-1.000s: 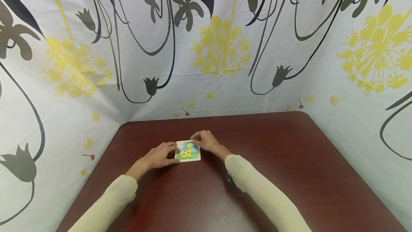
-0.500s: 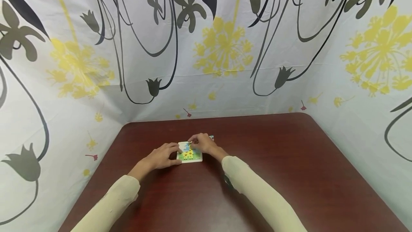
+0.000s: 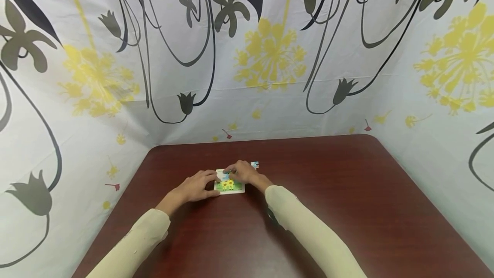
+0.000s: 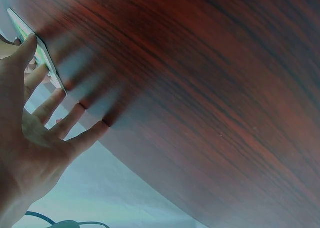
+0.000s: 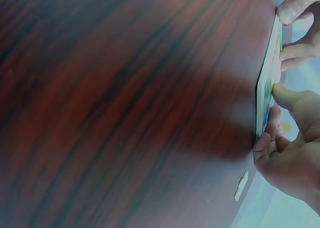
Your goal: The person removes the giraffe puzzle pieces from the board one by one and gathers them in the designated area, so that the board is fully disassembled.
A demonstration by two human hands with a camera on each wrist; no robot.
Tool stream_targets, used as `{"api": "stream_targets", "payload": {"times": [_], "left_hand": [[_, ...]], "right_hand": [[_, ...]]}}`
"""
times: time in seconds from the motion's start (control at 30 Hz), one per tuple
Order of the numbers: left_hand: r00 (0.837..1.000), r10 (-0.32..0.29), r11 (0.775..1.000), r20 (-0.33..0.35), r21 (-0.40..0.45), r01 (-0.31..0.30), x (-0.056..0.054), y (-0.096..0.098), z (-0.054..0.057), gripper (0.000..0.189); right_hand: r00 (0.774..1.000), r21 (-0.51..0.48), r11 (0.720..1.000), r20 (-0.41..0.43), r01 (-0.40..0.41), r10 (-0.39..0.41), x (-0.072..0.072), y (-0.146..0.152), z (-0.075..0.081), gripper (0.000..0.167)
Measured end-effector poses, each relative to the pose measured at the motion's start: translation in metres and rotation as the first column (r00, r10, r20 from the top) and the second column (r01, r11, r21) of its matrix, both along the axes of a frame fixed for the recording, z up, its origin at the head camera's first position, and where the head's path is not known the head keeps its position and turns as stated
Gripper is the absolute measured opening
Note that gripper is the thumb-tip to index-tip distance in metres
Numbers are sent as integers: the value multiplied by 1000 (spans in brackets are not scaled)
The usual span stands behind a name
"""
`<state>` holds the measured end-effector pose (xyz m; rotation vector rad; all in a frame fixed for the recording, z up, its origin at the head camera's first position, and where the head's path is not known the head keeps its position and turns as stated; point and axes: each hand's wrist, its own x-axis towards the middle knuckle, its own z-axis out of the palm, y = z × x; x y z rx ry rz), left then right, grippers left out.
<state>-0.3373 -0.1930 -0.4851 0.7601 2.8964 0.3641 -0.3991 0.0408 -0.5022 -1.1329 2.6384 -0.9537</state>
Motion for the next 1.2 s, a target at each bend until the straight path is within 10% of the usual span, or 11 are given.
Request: {"api": "stream_targets", "payload": {"times": [0.43,1.2], "left_hand": [[1000,-6,1000,-1,-7,6,-1,2,3,48],[1000,5,1000,-4,-14,-5,-2,-1,-1,48]], "right_hand": [[986,39,986,-6,164,-164,4,-3,-3,24],[989,-114,991,-120,68,-82,3,7,3,34]]}}
